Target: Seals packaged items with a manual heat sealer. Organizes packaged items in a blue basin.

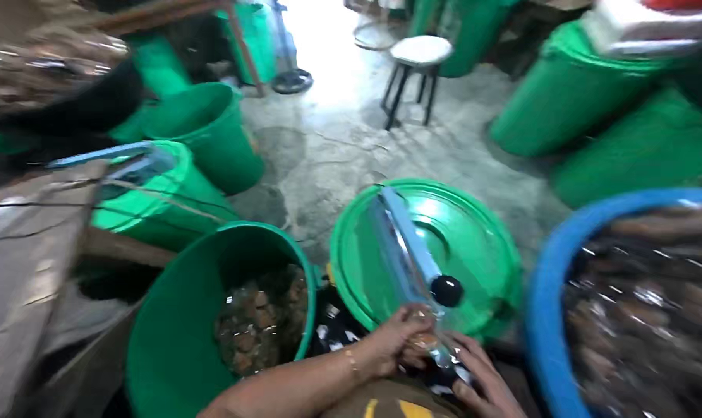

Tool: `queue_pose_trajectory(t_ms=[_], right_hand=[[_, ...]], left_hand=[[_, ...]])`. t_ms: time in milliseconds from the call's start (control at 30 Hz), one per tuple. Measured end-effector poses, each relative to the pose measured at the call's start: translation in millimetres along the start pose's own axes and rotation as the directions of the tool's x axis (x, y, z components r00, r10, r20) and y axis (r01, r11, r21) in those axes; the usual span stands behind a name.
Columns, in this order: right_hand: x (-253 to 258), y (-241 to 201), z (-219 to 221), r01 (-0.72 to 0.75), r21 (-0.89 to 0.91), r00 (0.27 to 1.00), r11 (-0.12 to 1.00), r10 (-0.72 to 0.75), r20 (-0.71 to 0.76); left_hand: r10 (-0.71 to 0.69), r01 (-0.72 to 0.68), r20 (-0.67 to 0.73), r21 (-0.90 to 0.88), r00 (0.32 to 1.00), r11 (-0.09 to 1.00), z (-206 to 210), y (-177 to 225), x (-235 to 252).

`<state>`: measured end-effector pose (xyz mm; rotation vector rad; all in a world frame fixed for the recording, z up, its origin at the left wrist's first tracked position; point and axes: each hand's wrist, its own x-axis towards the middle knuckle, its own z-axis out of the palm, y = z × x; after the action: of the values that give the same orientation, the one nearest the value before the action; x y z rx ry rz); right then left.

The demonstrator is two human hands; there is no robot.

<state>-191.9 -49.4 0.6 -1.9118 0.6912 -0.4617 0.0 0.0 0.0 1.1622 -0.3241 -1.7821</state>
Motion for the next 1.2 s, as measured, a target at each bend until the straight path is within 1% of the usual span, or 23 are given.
queue_pose_trajectory(t_ms=[33, 67, 100, 133, 167, 200, 267, 333, 367, 433, 500, 533, 567, 600, 667, 733, 767, 800, 867, 933, 1000, 1100, 1200], right_hand=[[2, -7, 1, -0.218, 0.246, 0.976, 0.944, 0.217, 0.032], [10, -10, 5, -0.396, 0.471, 0.905, 0.789, 0.421, 0.056], [20, -10, 8, -0.489, 0.583, 0.826, 0.649, 0.559, 0.071], [31, -8, 11, -0.517, 0.614, 0.777, 0.596, 0.628, 0.044], [44, -5, 14, -0.503, 0.578, 0.774, 0.642, 0.632, -0.028], [57, -2, 16, -0.476, 0.47, 0.793, 0.743, 0.594, -0.136], [83, 3, 17, -0.379, 0.163, 0.852, 0.911, 0.412, -0.322], [108, 16, 21, -0.291, -0.086, 0.903, 0.953, 0.244, -0.354], [122, 21, 20, -0.31, -0.186, 0.919, 0.932, 0.244, -0.31], [151, 18, 7, -0.382, -0.308, 0.921, 0.871, 0.332, -0.205], [171, 1, -17, -0.411, -0.28, 0.911, 0.867, 0.385, -0.146], [175, -11, -29, -0.388, -0.223, 0.922, 0.894, 0.371, -0.113], [175, -25, -41, -0.35, -0.197, 0.936, 0.916, 0.351, -0.032], [171, -41, -48, -0.3, -0.232, 0.941, 0.925, 0.327, 0.086], [160, -65, -44, -0.187, -0.45, 0.892, 0.873, 0.343, 0.295], [152, -67, -23, -0.17, -0.609, 0.843, 0.774, 0.435, 0.317], [149, -60, -11, -0.202, -0.631, 0.844, 0.749, 0.46, 0.276], [146, -51, 0, -0.225, -0.626, 0.878, 0.747, 0.434, 0.203], [137, -36, 15, -0.199, -0.587, 0.96, 0.784, 0.276, 0.043], [128, -24, 21, -0.132, -0.545, 0.991, 0.828, 0.116, -0.065], [123, -18, 20, -0.112, -0.507, 0.993, 0.855, 0.079, -0.087], [122, -15, 14, -0.118, -0.47, 0.993, 0.875, 0.093, -0.076], [123, -13, 12, -0.112, -0.438, 0.994, 0.892, 0.093, -0.066]], left_hand=[[0.064, -0.063, 0.001, 0.123, 0.998, 0.99, -5, -1, 1], [0.11, -0.112, 0.021, 0.22, 0.994, 0.969, -9, 1, 1], [0.147, -0.153, 0.041, 0.286, 0.988, 0.946, -11, 2, 1], [0.179, -0.183, 0.042, 0.331, 0.983, 0.926, -10, 4, 2], [0.215, -0.207, 0.02, 0.368, 0.976, 0.906, -10, 5, 4], [0.266, -0.232, -0.029, 0.401, 0.964, 0.886, -13, 4, 10], [0.383, -0.281, -0.162, 0.44, 0.909, 0.853, -21, 3, 27], [0.471, -0.308, -0.278, 0.472, 0.837, 0.826, -31, 2, 45], [0.475, -0.298, -0.316, 0.473, 0.822, 0.829, -36, 3, 52], [0.438, -0.261, -0.363, 0.445, 0.822, 0.857, -41, 11, 61], [0.428, -0.251, -0.39, 0.428, 0.815, 0.868, -45, 25, 65], [0.428, -0.252, -0.393, 0.426, 0.813, 0.869, -47, 33, 67], [0.435, -0.258, -0.394, 0.426, 0.809, 0.867, -50, 42, 69], [0.443, -0.267, -0.397, 0.424, 0.804, 0.865, -53, 50, 73], [0.465, -0.275, -0.393, 0.451, 0.793, 0.849, -59, 62, 80], [0.484, -0.253, -0.374, 0.521, 0.791, 0.815, -67, 70, 84], [0.488, -0.239, -0.361, 0.552, 0.795, 0.799, -73, 71, 85], [0.488, -0.232, -0.348, 0.572, 0.8, 0.787, -78, 71, 85], [0.484, -0.234, -0.358, 0.555, 0.798, 0.798, -86, 70, 80], [0.416, -0.237, -0.437, 0.408, 0.797, 0.882, -89, 64, 79], [0.345, -0.25, -0.5, 0.249, 0.794, 0.936, -91, 57, 84], [0.36, -0.374, -0.514, 0.08, 0.779, 0.924, -86, 51, 87], [0.387, -0.424, -0.461, 0.026, 0.799, 0.905, -71, 58, 78]])
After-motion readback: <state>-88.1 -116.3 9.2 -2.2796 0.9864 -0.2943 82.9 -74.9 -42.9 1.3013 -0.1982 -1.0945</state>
